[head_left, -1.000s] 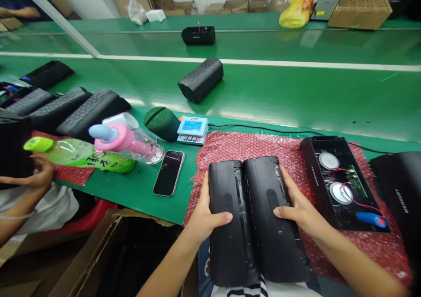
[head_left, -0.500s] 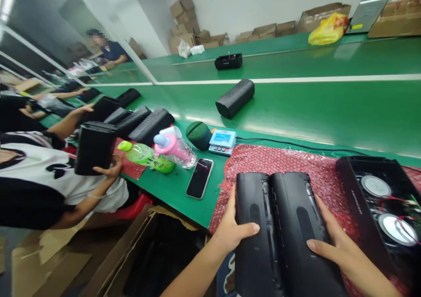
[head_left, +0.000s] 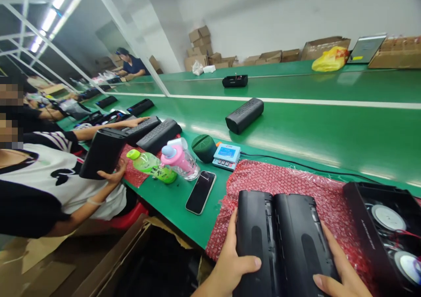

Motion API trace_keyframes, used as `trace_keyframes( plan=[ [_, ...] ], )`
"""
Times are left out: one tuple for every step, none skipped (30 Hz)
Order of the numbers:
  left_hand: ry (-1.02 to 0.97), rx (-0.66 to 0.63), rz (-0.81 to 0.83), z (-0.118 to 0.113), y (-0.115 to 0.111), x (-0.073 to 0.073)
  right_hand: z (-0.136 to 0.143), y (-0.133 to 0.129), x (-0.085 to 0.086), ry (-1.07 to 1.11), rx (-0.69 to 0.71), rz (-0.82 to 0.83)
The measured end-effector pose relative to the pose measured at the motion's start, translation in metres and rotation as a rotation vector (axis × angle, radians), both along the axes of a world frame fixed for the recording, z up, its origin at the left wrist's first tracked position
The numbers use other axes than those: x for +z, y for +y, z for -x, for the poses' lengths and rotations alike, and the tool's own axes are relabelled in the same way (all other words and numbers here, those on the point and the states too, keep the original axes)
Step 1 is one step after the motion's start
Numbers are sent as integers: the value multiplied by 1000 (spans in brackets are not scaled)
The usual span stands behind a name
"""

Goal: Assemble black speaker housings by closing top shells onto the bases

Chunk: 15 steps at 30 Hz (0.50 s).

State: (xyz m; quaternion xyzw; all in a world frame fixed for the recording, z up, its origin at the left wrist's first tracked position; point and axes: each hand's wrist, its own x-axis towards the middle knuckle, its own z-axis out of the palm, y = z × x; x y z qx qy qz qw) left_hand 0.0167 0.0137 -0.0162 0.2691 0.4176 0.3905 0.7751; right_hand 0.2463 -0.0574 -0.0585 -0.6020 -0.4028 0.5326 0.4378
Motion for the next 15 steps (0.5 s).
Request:
trace_keyframes(
  plan=[
    [20,19,3,-1,0,0,-1,0,1,4,-1,-2],
    [39,33,4,-1,0,-1,-1,0,3,0,-5,-9],
    [61,38,4,-2,0,-1,-1,0,5,-8,-8,-18],
    [83,39,1,-2,1,-1,-1,0,7,-18,-16,-30],
    [107,41,0,-3,1,-2,-1,1,9,-25,-24,-43],
    [135,46,4,-3,2,-2,-1,1,11,-24,-27,-51],
    [164,55,9,-3,2,-1,0,2,13,-13,-24,-55],
    [189,65,17,-4,3,-1,1,2,15,4,-33,-57],
    [208,68,26,-4,4,-1,2,3,17,22,-48,-54],
    [223,67,34,-4,4,0,3,3,19,41,-60,-49],
    [234,61,35,-4,5,0,4,3,21,60,-68,-42],
    [241,49,27,-5,5,1,5,3,22,74,-78,-37],
    [243,34,16,-5,6,1,6,3,24,82,-83,-35],
    [244,18,5,-4,7,2,6,3,25,86,-83,-34],
    [245,5,-5,-4,8,2,6,3,26,87,-84,-33]
  ],
)
